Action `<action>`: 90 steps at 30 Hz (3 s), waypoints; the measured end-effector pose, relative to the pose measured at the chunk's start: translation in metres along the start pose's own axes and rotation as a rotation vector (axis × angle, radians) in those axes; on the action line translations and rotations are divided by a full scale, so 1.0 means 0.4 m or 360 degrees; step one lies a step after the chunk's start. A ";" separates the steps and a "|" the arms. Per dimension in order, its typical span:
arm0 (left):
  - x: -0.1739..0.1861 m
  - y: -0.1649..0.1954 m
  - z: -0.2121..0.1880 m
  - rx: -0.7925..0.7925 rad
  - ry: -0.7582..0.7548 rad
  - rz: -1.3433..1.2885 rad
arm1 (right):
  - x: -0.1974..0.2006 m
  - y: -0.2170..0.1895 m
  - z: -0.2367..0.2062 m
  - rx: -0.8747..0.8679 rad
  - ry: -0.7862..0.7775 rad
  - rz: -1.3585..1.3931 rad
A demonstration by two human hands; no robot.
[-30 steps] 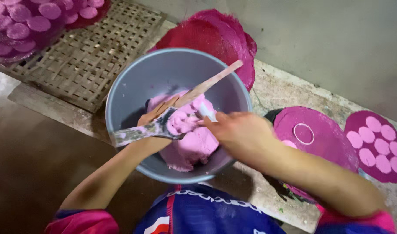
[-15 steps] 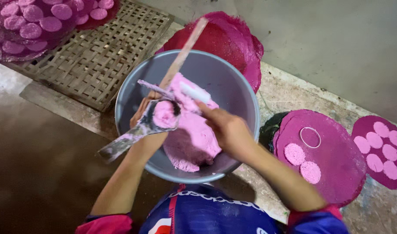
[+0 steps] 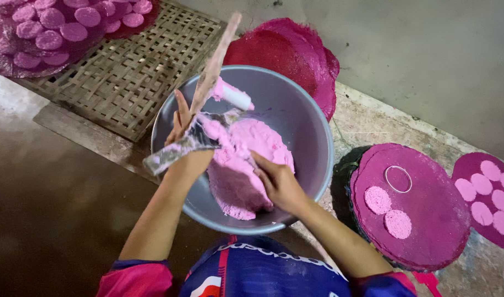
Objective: The person scoops pink batter from a large basin into a wooden hand press and squeezes the press to extrude round batter discs onto round magenta drying boards on the work table. They repeatedly fill the press from the basin, press discs onto the boards, and set filled boards aside as the discs accumulate.
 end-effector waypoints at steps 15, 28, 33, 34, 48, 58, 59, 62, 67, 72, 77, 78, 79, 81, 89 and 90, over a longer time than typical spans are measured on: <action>-0.187 0.125 -0.170 0.0038 -0.0569 -0.3330 | 0.048 -0.080 0.056 0.0403 -0.0190 0.1219; -0.055 0.193 -0.202 -0.0179 -0.1128 -0.1150 | 0.182 -0.288 -0.216 0.1456 0.0212 -0.0293; 0.028 0.298 -0.228 -0.0260 -0.1015 -0.2403 | 0.094 -0.292 -0.271 0.1525 0.0238 -0.0429; 0.030 0.305 -0.231 -0.0276 -0.0983 -0.2649 | 0.087 -0.291 -0.262 0.1484 0.0230 -0.0353; 0.035 0.312 -0.128 -0.0694 -0.0768 -0.1929 | 0.155 0.040 -0.285 -0.0105 -0.1104 0.0401; -0.116 0.720 -0.145 -0.0809 0.0203 -0.1382 | 0.431 0.442 -0.726 -0.0517 0.0070 0.1150; -0.196 0.750 -0.112 -0.0719 0.0100 -0.1517 | 0.471 0.451 -0.770 -0.0448 0.0178 0.1220; -0.396 0.795 0.026 -0.0524 0.0080 -0.1052 | 0.538 0.489 -0.861 -0.0378 0.0342 0.1257; -0.715 0.794 0.059 0.0361 -0.1001 -0.1794 | 0.552 0.555 -0.946 -0.0386 0.0381 0.1532; -0.751 0.774 -0.033 0.0771 -0.0813 -0.2423 | 0.576 0.612 -0.994 -0.0375 0.0546 0.1603; -0.705 0.705 -0.203 0.0767 -0.0436 -0.1789 | 0.571 0.643 -0.967 -0.0342 0.0584 0.1616; -0.668 0.704 -0.226 0.0589 -0.0285 -0.1608 | 0.568 0.642 -0.957 -0.0310 0.0588 0.1634; -0.630 0.710 -0.243 0.0415 -0.0148 -0.1424 | 0.561 0.646 -0.947 -0.0330 0.0588 0.1681; -0.581 0.741 -0.268 0.0049 -0.0136 -0.1036 | 0.548 0.646 -0.926 -0.0352 0.0595 0.1764; -0.568 0.862 -0.227 -0.0936 -0.0339 -0.0519 | 0.525 0.592 -0.899 -0.0378 0.0673 0.1742; -0.573 0.853 -0.223 -0.0925 -0.0339 -0.0542 | 0.522 0.589 -0.903 -0.0388 0.0677 0.1729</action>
Point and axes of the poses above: each hand's wrist, its own z-axis towards the middle knuckle, its own x-axis out of the back of the hand, y = z × x, the point moved 9 cm from there along z, towards the middle knuckle, and after that the axes turned 10 degrees about -x, right-handed, at the moved point
